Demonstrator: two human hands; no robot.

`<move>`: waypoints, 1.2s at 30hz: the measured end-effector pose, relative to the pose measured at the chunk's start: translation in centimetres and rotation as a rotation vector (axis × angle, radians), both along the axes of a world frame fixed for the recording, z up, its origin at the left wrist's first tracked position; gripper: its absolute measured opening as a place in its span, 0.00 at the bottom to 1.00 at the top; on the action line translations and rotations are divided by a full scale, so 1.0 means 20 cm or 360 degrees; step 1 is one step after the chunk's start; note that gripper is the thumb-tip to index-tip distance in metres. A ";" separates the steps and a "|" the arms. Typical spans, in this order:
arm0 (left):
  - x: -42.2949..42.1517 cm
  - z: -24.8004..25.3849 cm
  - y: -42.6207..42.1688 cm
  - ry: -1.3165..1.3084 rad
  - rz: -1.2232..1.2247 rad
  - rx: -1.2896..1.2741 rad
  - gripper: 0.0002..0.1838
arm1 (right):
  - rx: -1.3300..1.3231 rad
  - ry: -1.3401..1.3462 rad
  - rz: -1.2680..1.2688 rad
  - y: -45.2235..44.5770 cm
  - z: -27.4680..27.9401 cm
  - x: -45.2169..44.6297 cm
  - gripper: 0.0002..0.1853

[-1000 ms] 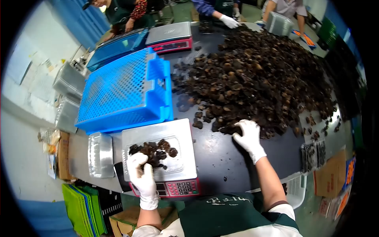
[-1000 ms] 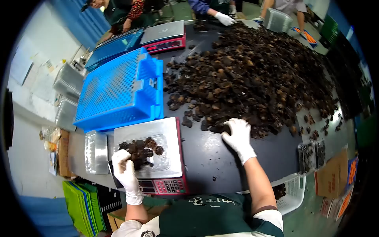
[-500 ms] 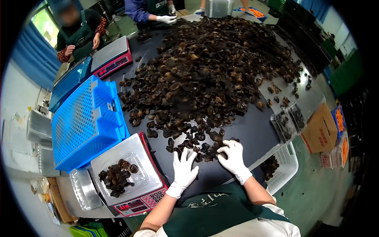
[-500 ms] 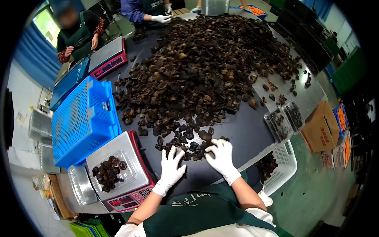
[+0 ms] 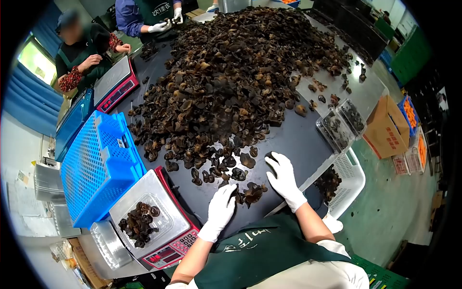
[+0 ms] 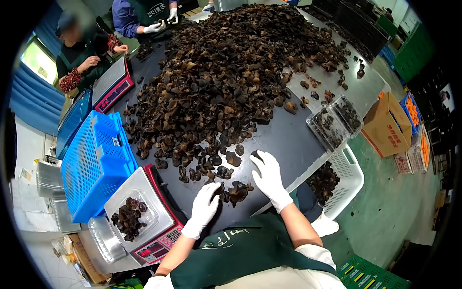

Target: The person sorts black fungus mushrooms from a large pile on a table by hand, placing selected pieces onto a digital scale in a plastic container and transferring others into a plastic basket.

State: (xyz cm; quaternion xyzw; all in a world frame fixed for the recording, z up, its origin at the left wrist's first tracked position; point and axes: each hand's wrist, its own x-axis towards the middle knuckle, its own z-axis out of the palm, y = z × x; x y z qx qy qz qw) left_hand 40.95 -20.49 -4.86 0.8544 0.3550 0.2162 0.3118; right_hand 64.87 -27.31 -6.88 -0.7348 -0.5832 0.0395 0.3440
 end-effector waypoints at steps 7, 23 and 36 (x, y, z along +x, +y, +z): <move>0.01 -0.04 -0.10 0.0431 -0.0259 0.0121 0.22 | 0.0041 0.0332 -0.0035 0.04 -0.01 0.05 0.08; 0.08 0.06 0.14 -0.0386 0.0405 -0.1068 0.07 | -0.0107 0.1353 -0.0042 -0.05 0.05 -0.09 0.08; 0.02 0.02 0.14 -0.0477 0.0453 -0.1083 0.07 | -0.0166 0.0508 -0.0144 0.37 -0.09 -0.13 0.11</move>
